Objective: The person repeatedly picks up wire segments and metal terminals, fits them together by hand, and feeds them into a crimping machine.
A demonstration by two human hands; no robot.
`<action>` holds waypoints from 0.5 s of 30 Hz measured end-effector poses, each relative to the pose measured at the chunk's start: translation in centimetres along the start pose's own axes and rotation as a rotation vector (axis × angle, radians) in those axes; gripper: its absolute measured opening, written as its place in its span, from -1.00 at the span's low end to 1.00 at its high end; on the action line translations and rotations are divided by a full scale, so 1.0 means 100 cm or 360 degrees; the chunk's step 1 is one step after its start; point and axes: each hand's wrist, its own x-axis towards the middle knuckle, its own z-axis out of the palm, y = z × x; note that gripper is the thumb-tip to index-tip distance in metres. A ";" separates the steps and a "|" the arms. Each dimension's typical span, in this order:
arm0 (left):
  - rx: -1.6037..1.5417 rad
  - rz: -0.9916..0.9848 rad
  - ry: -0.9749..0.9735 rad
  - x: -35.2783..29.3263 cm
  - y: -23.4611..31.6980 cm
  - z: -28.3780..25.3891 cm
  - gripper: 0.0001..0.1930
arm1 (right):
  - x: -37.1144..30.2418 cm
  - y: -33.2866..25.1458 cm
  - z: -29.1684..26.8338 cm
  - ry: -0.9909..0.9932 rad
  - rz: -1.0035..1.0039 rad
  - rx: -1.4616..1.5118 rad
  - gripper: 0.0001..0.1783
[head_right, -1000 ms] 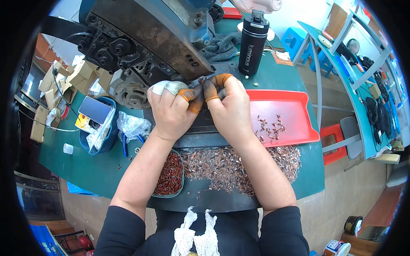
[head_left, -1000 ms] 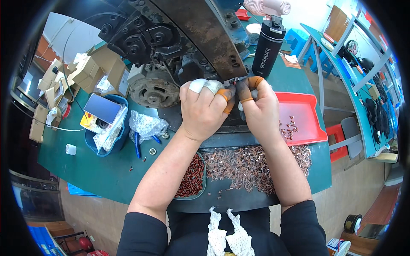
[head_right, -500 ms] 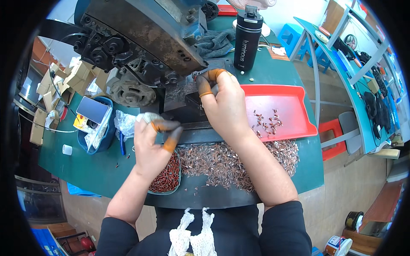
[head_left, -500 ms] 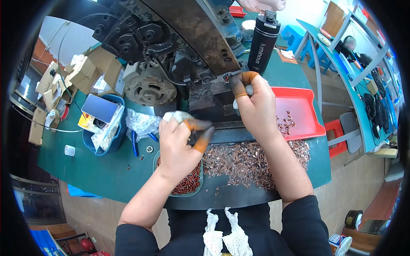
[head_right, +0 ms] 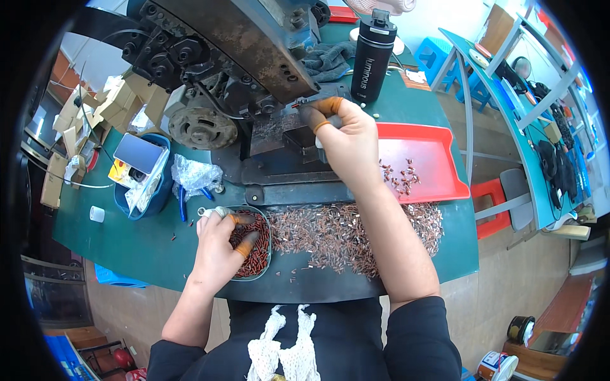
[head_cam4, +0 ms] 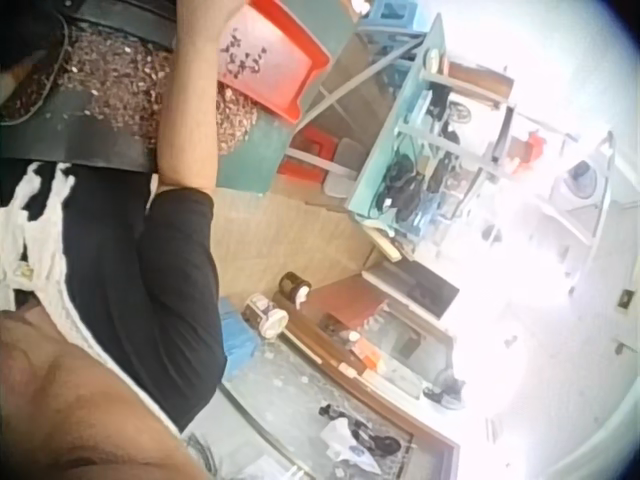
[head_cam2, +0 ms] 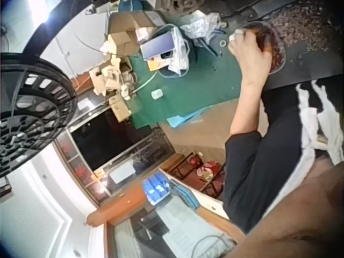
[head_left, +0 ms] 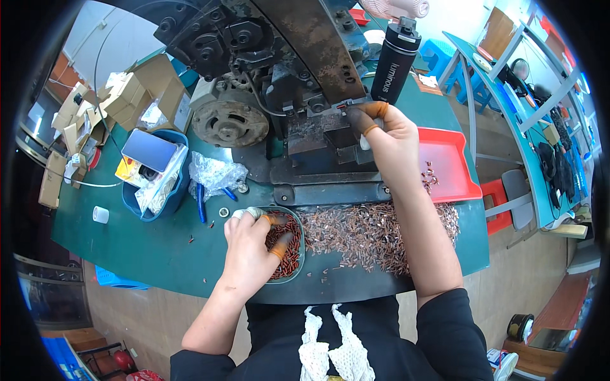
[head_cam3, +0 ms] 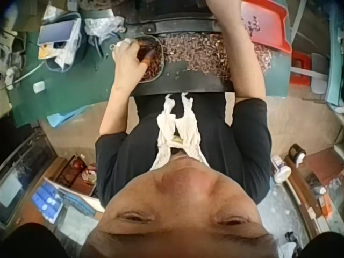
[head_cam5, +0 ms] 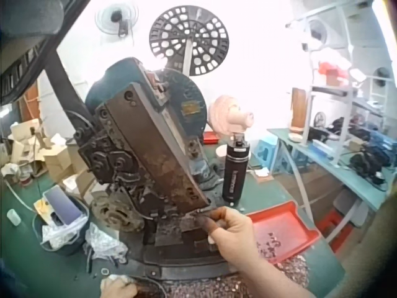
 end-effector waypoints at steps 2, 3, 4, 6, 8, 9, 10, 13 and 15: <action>0.0070 0.0025 -0.0038 -0.003 -0.003 0.003 -0.75 | 0.000 -0.003 -0.001 -0.0027 0.0002 -0.0090 -0.89; 0.0070 0.0020 -0.0037 -0.004 -0.004 0.005 -0.75 | 0.002 -0.001 0.000 -0.0032 0.0003 -0.0089 -0.89; 0.0089 0.0013 -0.0049 -0.004 -0.005 0.008 -0.74 | 0.004 0.002 0.000 -0.0027 -0.0130 -0.0179 -0.88; 0.0108 0.0008 -0.0062 -0.004 -0.005 0.009 -0.73 | 0.006 0.003 -0.001 -0.0019 -0.0264 -0.0270 -0.88; 0.0071 -0.0031 -0.0085 -0.004 -0.005 0.009 -0.74 | 0.005 0.004 -0.003 -0.0037 -0.0328 -0.0334 -0.89; 0.0069 -0.0032 -0.0089 -0.004 -0.005 0.010 -0.74 | 0.006 0.006 -0.003 -0.0037 -0.0323 -0.0336 -0.89; 0.0110 0.0009 -0.0070 -0.004 -0.005 0.011 -0.75 | 0.007 0.008 -0.003 -0.0039 -0.0376 -0.0321 -0.89; 0.0167 0.0055 -0.0032 -0.002 -0.004 0.011 -0.78 | 0.004 0.002 0.006 -0.0154 -0.0723 -0.0406 -0.90; 0.0173 0.0071 -0.0025 -0.003 -0.001 0.013 -0.79 | -0.009 -0.012 0.021 -0.0351 -0.0983 -0.0404 -0.87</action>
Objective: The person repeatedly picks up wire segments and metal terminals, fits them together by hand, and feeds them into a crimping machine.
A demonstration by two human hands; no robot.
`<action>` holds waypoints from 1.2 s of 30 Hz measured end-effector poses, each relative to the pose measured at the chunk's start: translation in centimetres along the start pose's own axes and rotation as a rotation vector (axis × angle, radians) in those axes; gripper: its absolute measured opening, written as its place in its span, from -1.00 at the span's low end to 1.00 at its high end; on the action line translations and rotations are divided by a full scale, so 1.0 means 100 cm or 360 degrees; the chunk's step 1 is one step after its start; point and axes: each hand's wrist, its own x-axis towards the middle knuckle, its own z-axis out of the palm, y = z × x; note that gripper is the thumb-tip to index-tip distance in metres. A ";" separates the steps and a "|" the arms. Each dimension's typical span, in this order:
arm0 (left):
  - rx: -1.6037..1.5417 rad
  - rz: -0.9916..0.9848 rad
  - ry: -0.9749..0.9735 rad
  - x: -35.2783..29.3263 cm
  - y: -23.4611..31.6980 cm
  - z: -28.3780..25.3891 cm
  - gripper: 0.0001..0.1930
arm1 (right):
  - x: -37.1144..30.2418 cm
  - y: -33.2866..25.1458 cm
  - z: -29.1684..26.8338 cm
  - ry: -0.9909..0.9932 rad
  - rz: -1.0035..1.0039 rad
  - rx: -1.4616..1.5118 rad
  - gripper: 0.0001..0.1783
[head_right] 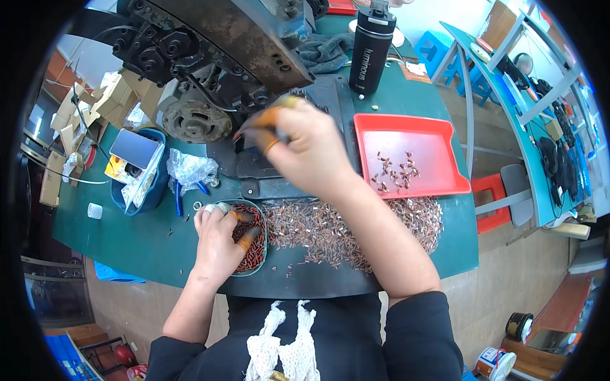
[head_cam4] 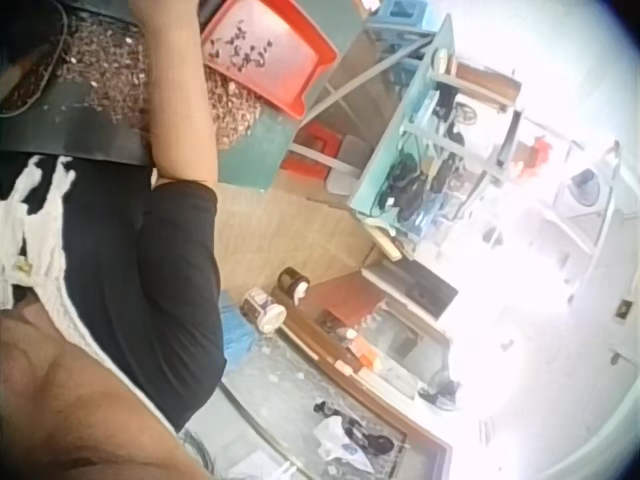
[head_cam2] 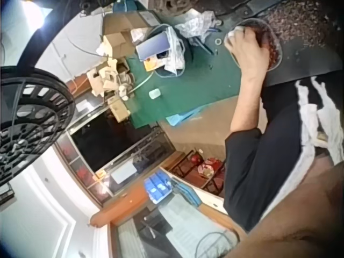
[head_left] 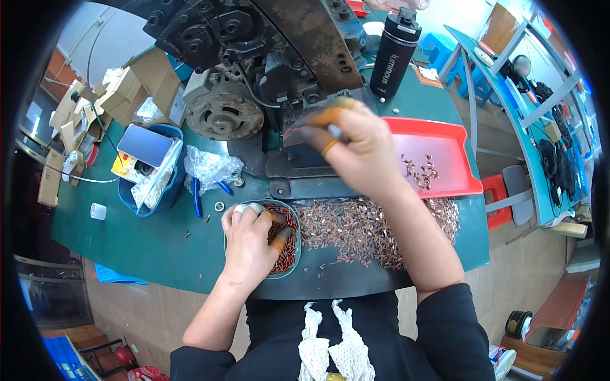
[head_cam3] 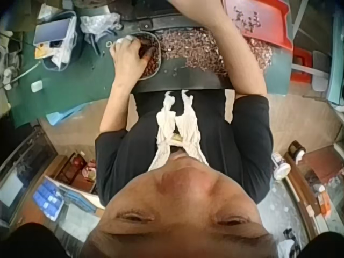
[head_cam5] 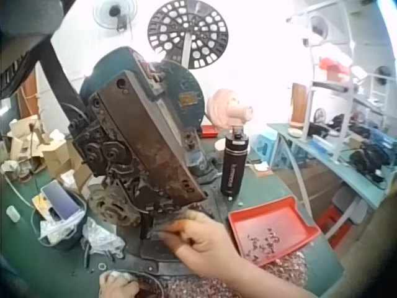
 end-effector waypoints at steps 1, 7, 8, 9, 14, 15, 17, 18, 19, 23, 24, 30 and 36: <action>0.0019 0.0022 0.0015 0.001 -0.002 0.001 -0.80 | -0.001 -0.012 0.002 -0.0107 0.0190 0.0079 -0.89; -0.0070 0.0056 0.0069 0.002 -0.001 -0.001 -0.80 | -0.031 -0.020 -0.027 -0.0192 0.0441 0.0294 -0.88; -0.0145 -0.0025 0.0085 0.005 0.002 -0.005 -0.78 | -0.036 -0.022 -0.029 -0.0210 0.0434 0.0301 -0.88; -0.0150 -0.0027 0.0076 0.008 0.005 -0.008 -0.78 | -0.041 -0.024 -0.029 -0.0230 0.0426 0.0310 -0.88; -0.1625 -0.0169 0.0069 0.027 0.033 -0.018 -0.77 | -0.056 -0.037 -0.025 -0.0278 0.0509 0.0299 -0.86; -0.2198 -0.0324 -0.0058 0.028 0.036 -0.018 -0.78 | -0.060 -0.040 -0.024 -0.0287 0.0501 0.0310 -0.86; -0.2174 -0.0307 -0.0091 0.028 0.038 -0.016 -0.78 | -0.068 -0.041 -0.022 -0.0290 0.0577 0.0208 -0.86; -0.2112 -0.0310 -0.0095 0.028 0.039 -0.016 -0.78 | -0.068 -0.042 -0.023 -0.0319 0.0535 0.0184 -0.86; -0.2052 -0.0309 -0.0104 0.027 0.040 -0.016 -0.77 | -0.070 -0.043 -0.023 -0.0315 0.0536 0.0185 -0.86; -0.2055 -0.0296 -0.0052 0.027 0.045 -0.012 -0.79 | -0.076 -0.048 -0.025 -0.0265 0.0549 0.0215 -0.84; -0.2125 -0.0331 -0.0076 0.027 0.044 -0.009 -0.80 | -0.078 -0.049 -0.025 -0.0242 0.0531 0.0201 -0.83; -0.2464 -0.0429 -0.0213 0.032 0.066 0.003 -0.80 | -0.094 -0.050 -0.047 -0.0133 0.0657 0.0289 -0.86; -0.2372 -0.0468 -0.0356 0.028 0.079 0.006 -0.80 | -0.113 -0.054 -0.066 -0.0047 0.0700 0.0282 -0.87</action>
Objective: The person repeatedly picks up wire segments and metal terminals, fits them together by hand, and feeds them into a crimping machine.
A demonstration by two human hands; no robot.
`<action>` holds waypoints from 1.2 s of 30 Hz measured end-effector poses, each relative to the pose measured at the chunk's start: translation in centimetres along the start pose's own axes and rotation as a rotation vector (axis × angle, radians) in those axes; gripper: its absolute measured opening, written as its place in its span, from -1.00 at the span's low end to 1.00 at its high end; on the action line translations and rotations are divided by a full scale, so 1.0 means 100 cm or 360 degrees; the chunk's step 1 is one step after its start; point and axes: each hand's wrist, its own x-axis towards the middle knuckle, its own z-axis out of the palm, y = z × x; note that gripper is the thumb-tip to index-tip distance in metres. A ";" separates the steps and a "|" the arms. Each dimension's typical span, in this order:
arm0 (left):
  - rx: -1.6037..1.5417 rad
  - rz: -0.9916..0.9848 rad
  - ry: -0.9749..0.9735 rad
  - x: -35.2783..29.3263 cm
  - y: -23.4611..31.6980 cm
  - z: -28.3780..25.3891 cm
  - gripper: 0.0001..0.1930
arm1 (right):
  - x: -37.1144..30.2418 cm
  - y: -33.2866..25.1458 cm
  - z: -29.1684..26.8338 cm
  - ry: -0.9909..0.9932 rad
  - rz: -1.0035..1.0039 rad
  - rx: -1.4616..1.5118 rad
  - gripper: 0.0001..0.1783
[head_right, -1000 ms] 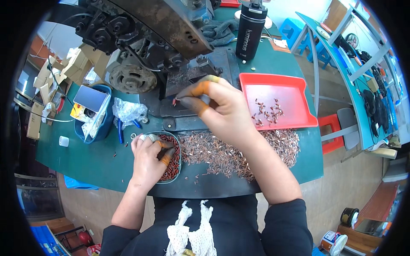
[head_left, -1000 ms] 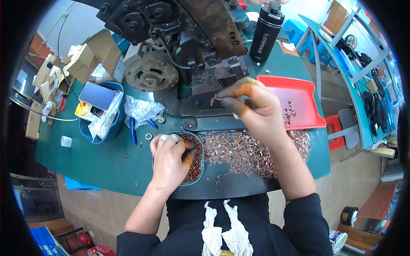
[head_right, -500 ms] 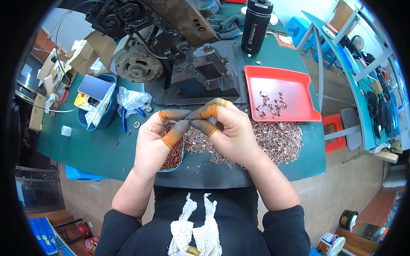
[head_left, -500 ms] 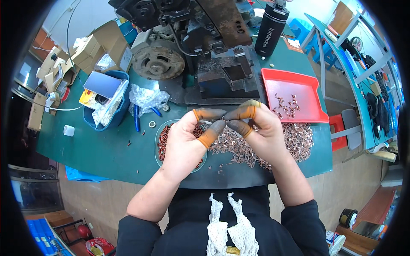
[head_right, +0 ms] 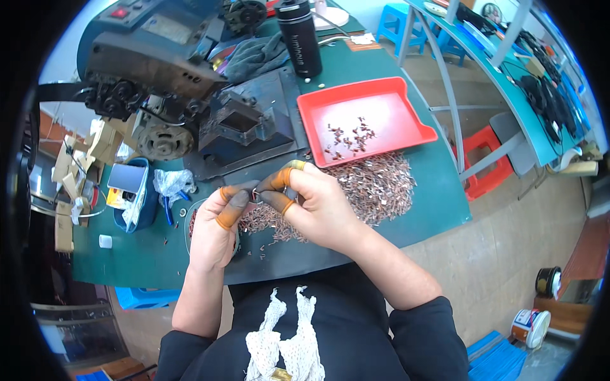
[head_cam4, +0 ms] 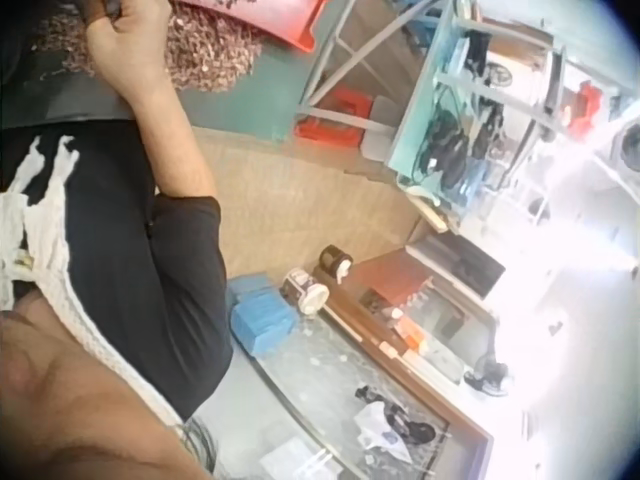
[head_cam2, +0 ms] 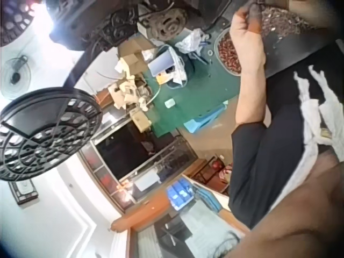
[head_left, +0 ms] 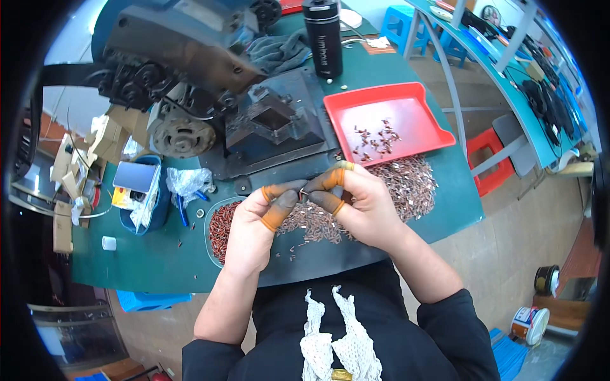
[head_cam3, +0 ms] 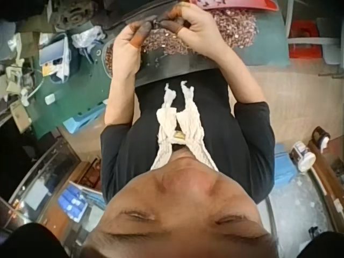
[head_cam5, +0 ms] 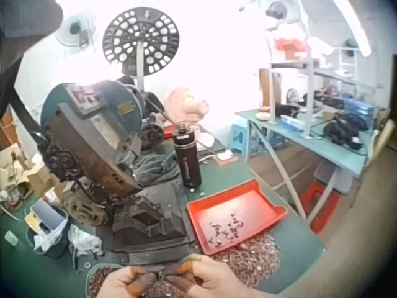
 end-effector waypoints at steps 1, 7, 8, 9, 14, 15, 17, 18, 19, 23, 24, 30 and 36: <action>0.0016 0.0001 -0.0020 0.000 -0.001 0.003 -0.80 | -0.004 0.000 -0.002 0.0025 -0.0007 0.0001 -0.87; 0.0091 -0.0067 -0.0035 -0.008 -0.002 0.015 -0.81 | -0.028 -0.006 -0.004 0.0181 -0.0136 -0.0005 -0.86; 0.0109 -0.0075 0.0016 -0.011 -0.002 0.018 -0.82 | -0.032 -0.002 0.001 0.0233 -0.0155 0.0057 -0.86; 0.0127 -0.0081 0.0071 -0.014 -0.003 0.021 -0.83 | -0.036 -0.005 0.002 0.0254 -0.0168 0.0064 -0.86; 0.0187 0.0001 0.0132 -0.031 -0.003 0.025 -0.83 | -0.046 -0.009 0.014 0.0299 -0.0069 0.0239 -0.86; 0.0180 0.0004 0.0160 -0.032 -0.002 0.026 -0.83 | -0.046 -0.007 0.017 0.0325 -0.0077 0.0270 -0.86; 0.0190 0.0052 0.0154 -0.030 -0.004 0.024 -0.84 | -0.046 -0.005 0.020 0.0296 0.0013 0.0389 -0.86; 0.0229 0.0074 0.0175 -0.029 -0.007 0.023 -0.84 | -0.046 -0.006 0.020 0.0275 0.0119 0.0380 -0.87; 0.0266 0.0095 0.0201 -0.028 -0.009 0.021 -0.84 | -0.046 -0.006 0.021 0.0249 0.0226 0.0373 -0.87; 0.0328 0.0175 0.0171 -0.016 -0.020 0.017 -0.84 | -0.043 0.003 0.022 0.0260 0.0369 0.0421 -0.88; 0.0340 0.0127 0.0140 -0.013 -0.021 0.017 -0.83 | -0.042 0.005 0.021 0.0255 0.0481 0.0511 -0.88; 0.0319 -0.0063 0.0119 0.009 -0.025 0.022 -0.84 | -0.034 0.021 0.010 0.0329 0.0402 0.0466 -0.87; 0.0479 -0.0021 0.0030 0.026 -0.030 0.028 -0.84 | -0.025 0.021 -0.008 0.0313 0.0399 0.0259 -0.88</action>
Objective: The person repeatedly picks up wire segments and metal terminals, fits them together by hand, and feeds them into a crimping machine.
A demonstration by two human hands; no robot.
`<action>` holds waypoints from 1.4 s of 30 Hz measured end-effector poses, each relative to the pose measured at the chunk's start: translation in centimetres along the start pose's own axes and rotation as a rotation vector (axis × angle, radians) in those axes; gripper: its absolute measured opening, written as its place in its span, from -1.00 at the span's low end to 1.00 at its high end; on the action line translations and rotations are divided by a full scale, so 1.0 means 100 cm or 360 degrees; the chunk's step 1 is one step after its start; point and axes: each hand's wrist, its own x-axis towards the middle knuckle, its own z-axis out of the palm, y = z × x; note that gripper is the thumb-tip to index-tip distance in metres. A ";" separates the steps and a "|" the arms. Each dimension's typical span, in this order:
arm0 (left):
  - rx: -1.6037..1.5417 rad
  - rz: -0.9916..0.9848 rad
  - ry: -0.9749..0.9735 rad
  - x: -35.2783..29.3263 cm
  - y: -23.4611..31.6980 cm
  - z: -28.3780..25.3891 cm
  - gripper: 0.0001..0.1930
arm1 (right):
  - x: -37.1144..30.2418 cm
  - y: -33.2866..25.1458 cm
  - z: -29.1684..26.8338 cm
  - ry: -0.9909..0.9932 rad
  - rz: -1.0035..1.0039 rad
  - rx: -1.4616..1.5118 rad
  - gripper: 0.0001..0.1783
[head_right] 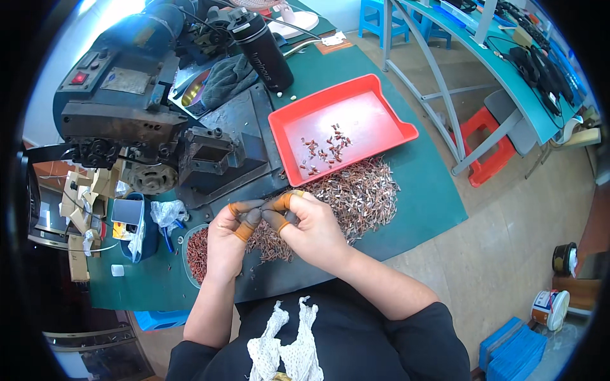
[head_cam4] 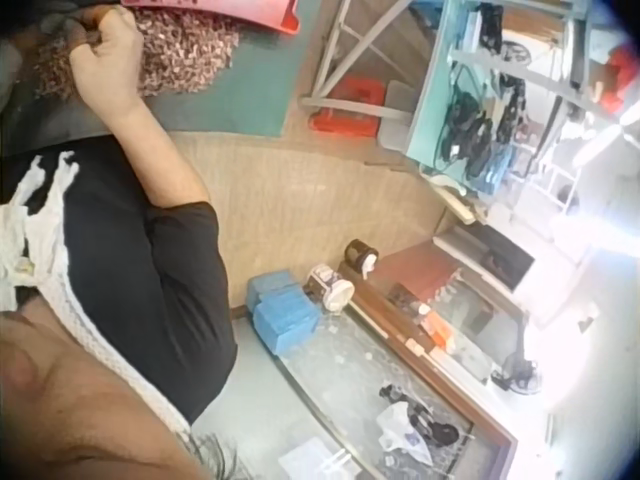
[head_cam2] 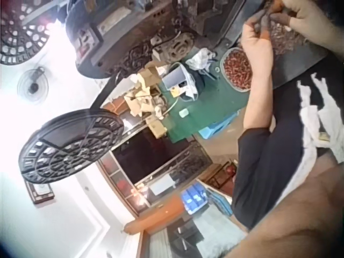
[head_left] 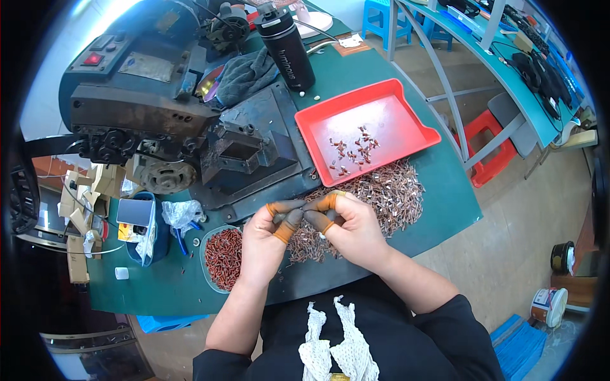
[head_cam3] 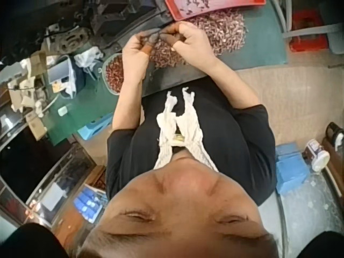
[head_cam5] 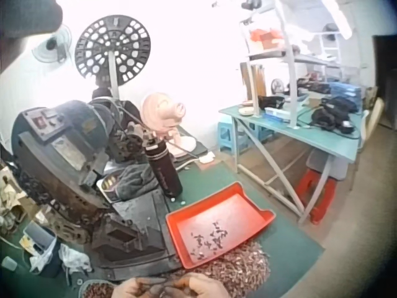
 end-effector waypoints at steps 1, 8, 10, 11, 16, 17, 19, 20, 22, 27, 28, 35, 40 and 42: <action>0.0072 0.0007 -0.0003 0.002 -0.001 0.000 -0.84 | 0.001 -0.001 -0.002 0.0002 0.0005 -0.0096 -0.88; 0.0326 0.0234 0.0030 0.004 -0.005 -0.005 -0.86 | 0.000 0.007 0.001 0.0034 -0.0063 -0.0309 -0.88; 0.0161 0.0089 -0.0043 0.002 0.001 -0.010 -0.85 | 0.002 0.010 0.004 -0.0043 0.0029 -0.0058 -0.87; 0.0146 0.0085 -0.0037 0.000 0.002 -0.013 -0.85 | 0.002 0.008 0.005 -0.0053 0.0035 -0.0069 -0.87; -0.0053 -0.0017 -0.0027 -0.006 -0.002 -0.023 -0.85 | 0.002 0.006 0.013 -0.0153 0.0068 -0.0057 -0.88; -0.0062 -0.0017 -0.0015 -0.006 -0.003 -0.024 -0.85 | 0.002 0.005 0.014 -0.0167 0.0070 -0.0062 -0.88; -0.0075 0.0006 -0.0015 -0.007 -0.005 -0.024 -0.84 | 0.003 0.003 0.014 -0.0172 0.0050 -0.0115 -0.87; -0.0081 0.0007 -0.0002 -0.007 -0.005 -0.024 -0.84 | 0.003 0.004 0.014 -0.0186 0.0051 -0.0118 -0.87; -0.0122 -0.0041 0.0022 -0.007 -0.004 -0.022 -0.85 | 0.004 0.006 0.014 -0.0187 0.0064 -0.0046 -0.88; -0.0084 -0.0032 0.0052 -0.004 -0.005 -0.018 -0.86 | 0.004 0.007 0.012 -0.0174 0.0075 -0.0065 -0.88; -0.0082 -0.0019 0.0047 -0.003 -0.006 -0.017 -0.86 | 0.004 0.009 0.012 -0.0174 0.0101 -0.0063 -0.88; 0.0017 -0.0027 0.0042 -0.001 -0.003 -0.014 -0.82 | 0.003 0.017 0.010 -0.0147 0.0106 0.0077 -0.88; -0.0160 -0.0057 -0.0064 -0.005 -0.005 -0.019 -0.75 | 0.002 0.018 0.009 -0.0165 0.0283 0.0327 -0.87; -0.0213 -0.0074 -0.0065 -0.007 -0.005 -0.021 -0.75 | 0.001 0.019 0.011 -0.0179 0.0326 0.0355 -0.87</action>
